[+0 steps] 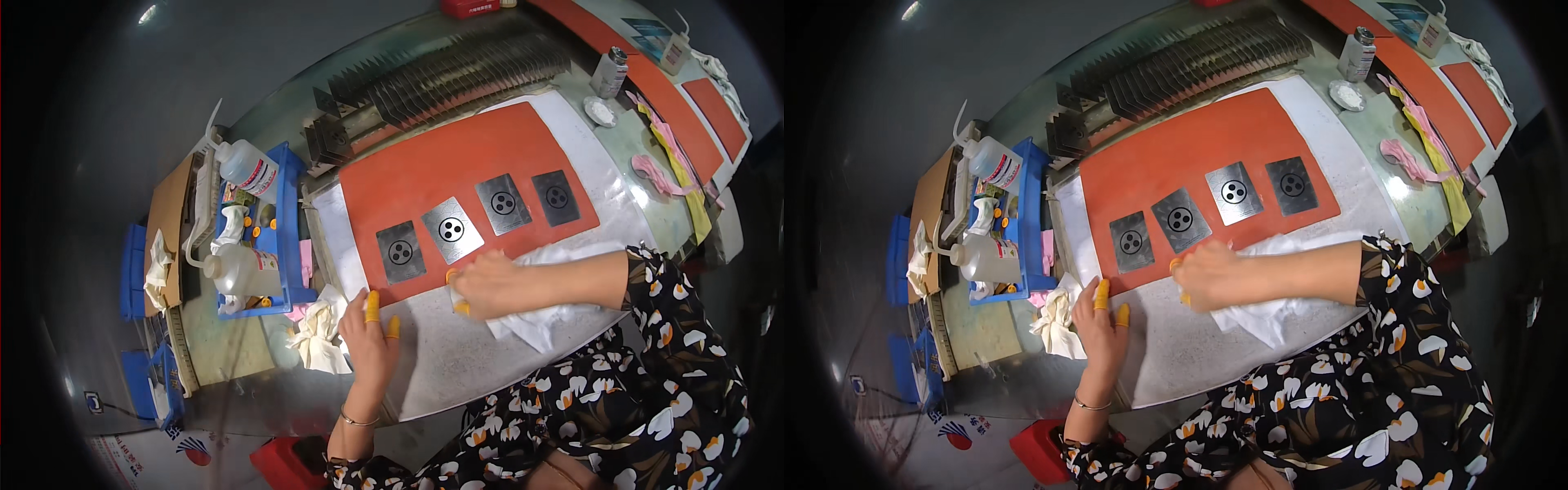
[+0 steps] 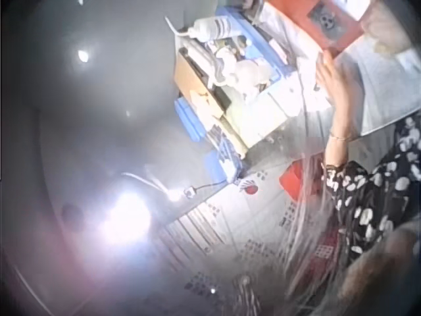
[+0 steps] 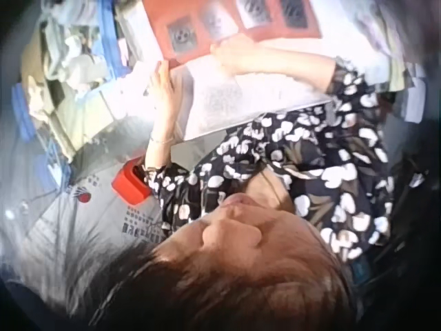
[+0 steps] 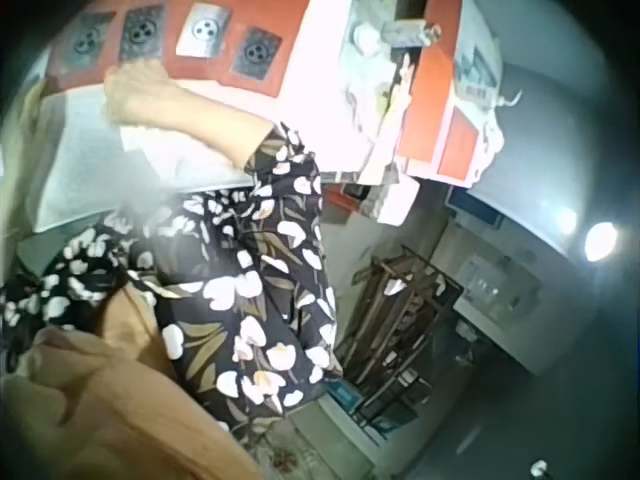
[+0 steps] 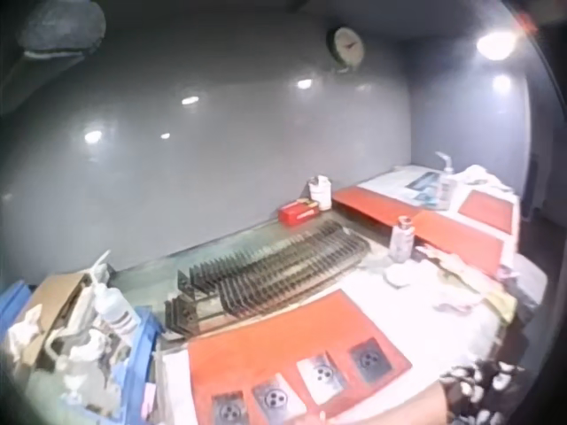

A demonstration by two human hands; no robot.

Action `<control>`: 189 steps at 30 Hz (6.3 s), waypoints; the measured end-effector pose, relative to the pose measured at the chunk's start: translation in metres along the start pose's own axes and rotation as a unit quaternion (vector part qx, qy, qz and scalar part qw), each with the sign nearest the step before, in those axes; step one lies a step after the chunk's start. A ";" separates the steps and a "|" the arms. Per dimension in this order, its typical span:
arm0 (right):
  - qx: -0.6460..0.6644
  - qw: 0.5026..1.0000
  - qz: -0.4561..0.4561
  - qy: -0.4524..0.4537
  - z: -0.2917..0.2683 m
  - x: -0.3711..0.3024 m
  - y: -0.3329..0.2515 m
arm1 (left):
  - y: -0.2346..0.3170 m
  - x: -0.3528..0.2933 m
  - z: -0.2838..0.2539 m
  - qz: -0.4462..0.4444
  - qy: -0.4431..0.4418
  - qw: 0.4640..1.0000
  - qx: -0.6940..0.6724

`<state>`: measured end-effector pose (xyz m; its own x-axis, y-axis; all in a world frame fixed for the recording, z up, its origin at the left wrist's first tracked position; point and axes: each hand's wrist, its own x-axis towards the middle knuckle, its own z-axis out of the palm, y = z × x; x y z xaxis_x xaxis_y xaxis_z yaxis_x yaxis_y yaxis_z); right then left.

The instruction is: The person cleans small rectangular metal plates with a white cloth on a workbench. They wipe the plates individually, flip them over to clean both sides, and place them on a red mat. The person also wipes the workbench surface between cleaning the plates.

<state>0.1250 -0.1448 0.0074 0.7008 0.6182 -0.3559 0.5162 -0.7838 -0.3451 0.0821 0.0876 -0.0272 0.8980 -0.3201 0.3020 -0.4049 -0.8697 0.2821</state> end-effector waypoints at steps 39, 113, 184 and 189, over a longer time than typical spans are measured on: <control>0.813 0.419 0.129 0.382 0.062 -0.214 0.162 | 0.017 0.023 0.034 -0.211 0.041 0.970 -0.111; 0.658 0.527 0.139 0.519 0.119 -0.286 0.177 | 0.096 0.148 0.051 0.022 -0.213 0.977 0.014; 0.895 0.390 -0.078 0.200 0.034 -0.114 0.287 | 0.057 0.120 0.050 0.089 -0.043 0.993 0.061; 0.778 0.590 0.056 0.210 -0.017 -0.217 0.226 | 0.166 0.078 0.044 0.111 -0.018 0.993 -0.045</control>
<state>0.0978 -0.4571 0.0210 0.9162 0.2423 -0.3193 -0.3928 0.3851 -0.8351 0.0926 -0.0981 0.0035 0.7899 -0.5147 0.3333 -0.6057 -0.7399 0.2928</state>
